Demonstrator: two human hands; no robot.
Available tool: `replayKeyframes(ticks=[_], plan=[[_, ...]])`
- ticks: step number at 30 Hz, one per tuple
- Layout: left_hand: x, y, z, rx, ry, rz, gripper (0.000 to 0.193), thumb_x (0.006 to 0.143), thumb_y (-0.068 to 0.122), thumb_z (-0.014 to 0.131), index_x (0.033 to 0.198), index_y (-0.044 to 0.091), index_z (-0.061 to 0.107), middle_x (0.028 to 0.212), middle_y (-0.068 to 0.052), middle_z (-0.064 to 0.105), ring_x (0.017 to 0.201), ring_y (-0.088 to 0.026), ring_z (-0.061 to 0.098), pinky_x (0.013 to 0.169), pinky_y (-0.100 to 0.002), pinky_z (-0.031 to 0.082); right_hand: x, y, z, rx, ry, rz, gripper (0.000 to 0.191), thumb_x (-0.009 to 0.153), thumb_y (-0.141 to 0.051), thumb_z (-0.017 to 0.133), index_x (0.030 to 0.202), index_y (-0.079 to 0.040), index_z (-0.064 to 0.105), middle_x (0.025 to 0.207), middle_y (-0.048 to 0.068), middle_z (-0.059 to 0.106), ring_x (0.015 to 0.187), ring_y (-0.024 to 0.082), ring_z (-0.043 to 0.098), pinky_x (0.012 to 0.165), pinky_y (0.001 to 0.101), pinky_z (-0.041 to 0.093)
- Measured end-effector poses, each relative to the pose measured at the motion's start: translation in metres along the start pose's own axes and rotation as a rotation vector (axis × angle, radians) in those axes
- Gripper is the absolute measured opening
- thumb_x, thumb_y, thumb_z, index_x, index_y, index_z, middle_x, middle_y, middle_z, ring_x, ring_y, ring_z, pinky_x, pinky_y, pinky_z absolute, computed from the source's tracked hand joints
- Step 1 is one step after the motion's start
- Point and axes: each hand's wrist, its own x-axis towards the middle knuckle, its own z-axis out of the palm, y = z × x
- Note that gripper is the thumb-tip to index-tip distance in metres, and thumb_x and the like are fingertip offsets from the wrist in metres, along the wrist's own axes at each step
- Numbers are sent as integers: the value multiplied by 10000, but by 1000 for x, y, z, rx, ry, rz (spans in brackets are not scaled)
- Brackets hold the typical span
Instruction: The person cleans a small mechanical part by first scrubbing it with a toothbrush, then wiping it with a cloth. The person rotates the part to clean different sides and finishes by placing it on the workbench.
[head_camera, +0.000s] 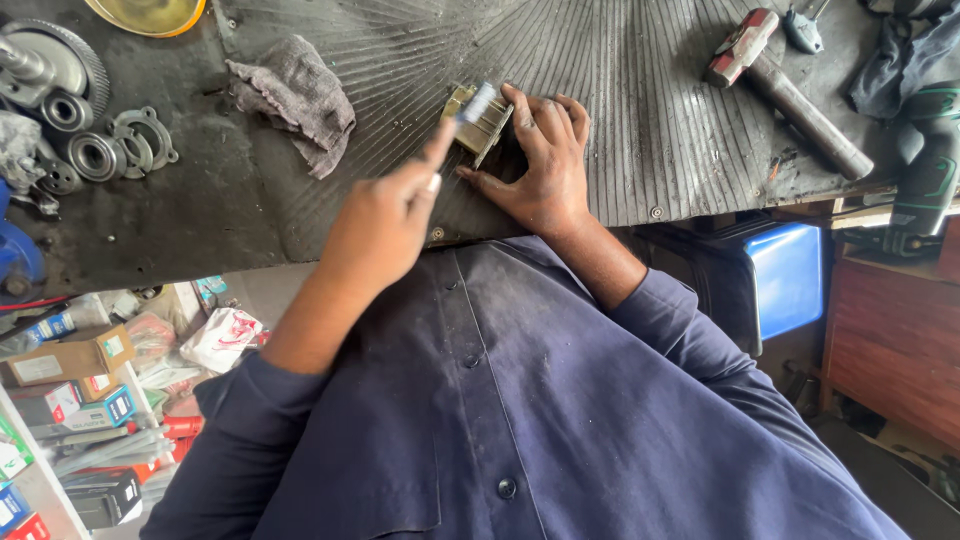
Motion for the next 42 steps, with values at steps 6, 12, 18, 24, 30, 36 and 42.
replayKeyframes(ticks=[6, 12, 18, 24, 30, 36, 42], plan=[[-4, 24, 0, 135, -72, 71, 589, 997, 119, 594, 1563, 209, 457, 775, -210, 691, 692, -405, 684, 608, -540, 518, -1, 1, -1, -12, 22, -14, 971, 748, -417, 941, 1493, -11, 469, 1297, 105, 606, 1238, 280, 565, 1191, 532, 269], [-12, 25, 3, 393, -68, 71, 696, 928, 96, 631, 1583, 227, 437, 672, -146, 658, 588, -375, 671, 550, -514, 527, -2, 1, 0, 15, 25, 29, 914, 763, -401, 949, 1456, -21, 490, 1265, 93, 603, 1215, 275, 577, 1192, 534, 277], [-7, 20, 13, 545, 1, 160, 722, 914, 92, 634, 1591, 243, 433, 728, -100, 666, 549, -330, 666, 510, -472, 546, -1, 1, -2, 15, -8, 39, 913, 739, -377, 939, 1456, -21, 498, 1246, 99, 602, 1233, 281, 581, 1186, 535, 282], [-16, 10, -2, 586, -21, 174, 716, 920, 111, 636, 1589, 279, 446, 679, -88, 649, 528, -324, 660, 484, -478, 534, -1, 0, 0, 28, 24, 25, 915, 762, -425, 953, 1442, -12, 500, 1274, 109, 609, 1226, 280, 577, 1176, 534, 289], [-2, 9, 20, 517, 56, 202, 715, 918, 141, 663, 1590, 251, 444, 709, -90, 658, 535, -335, 655, 490, -473, 539, -4, 0, 1, -10, 32, 17, 904, 742, -384, 941, 1447, -11, 516, 1284, 119, 617, 1239, 299, 564, 1174, 516, 304], [-19, -3, -8, 504, 32, 197, 697, 906, 89, 672, 1552, 294, 511, 666, -81, 632, 540, -325, 649, 493, -480, 517, -3, -1, 1, -3, 58, -24, 913, 768, -446, 953, 1438, -8, 516, 1286, 109, 628, 1225, 276, 582, 1169, 526, 307], [-15, -6, -7, 386, 149, 184, 552, 1041, 200, 688, 1557, 238, 494, 766, -91, 682, 612, -327, 668, 539, -464, 512, -5, -1, 2, -42, 83, -47, 922, 760, -536, 952, 1394, -13, 534, 1241, 88, 642, 1163, 259, 615, 1165, 538, 321]])
